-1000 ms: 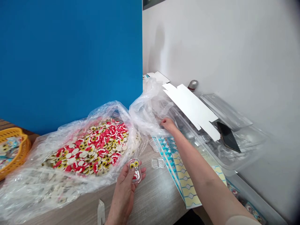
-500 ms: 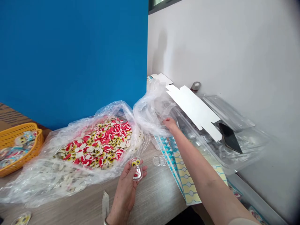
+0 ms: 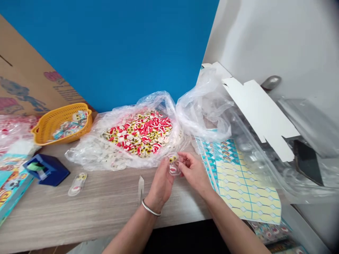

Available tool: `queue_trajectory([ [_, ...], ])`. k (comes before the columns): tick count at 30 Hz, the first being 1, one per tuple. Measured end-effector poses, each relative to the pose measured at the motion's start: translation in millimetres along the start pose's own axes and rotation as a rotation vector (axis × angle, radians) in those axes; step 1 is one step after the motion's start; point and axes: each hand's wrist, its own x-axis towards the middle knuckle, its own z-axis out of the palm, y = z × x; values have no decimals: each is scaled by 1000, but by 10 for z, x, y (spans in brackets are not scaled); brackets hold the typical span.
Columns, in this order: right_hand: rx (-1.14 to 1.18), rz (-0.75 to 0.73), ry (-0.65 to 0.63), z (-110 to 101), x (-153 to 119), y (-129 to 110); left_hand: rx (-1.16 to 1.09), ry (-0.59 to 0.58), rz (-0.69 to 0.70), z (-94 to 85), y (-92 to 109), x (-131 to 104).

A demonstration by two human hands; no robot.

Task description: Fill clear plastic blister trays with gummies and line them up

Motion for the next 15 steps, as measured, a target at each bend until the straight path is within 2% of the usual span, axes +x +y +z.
queue_trajectory([
  [4, -267, -102, 85, 161, -90, 32, 65, 54, 44, -100, 6, -95],
  [6, -344, -126, 51, 218, -124, 10, 95, 104, 66, -212, 55, -172],
  [8, -380, -149, -12, 264, -172, 0, 164, 176, 109, -414, 167, -264],
  [11, -374, -155, -72, 264, -255, 70, 439, 360, 245, -932, 471, -404],
  [13, -363, -119, -80, 214, -294, 183, 735, 573, 355, -1381, 742, -481],
  [15, -358, -73, -88, 153, -317, 320, 857, 743, 391, -1828, 1025, -527],
])
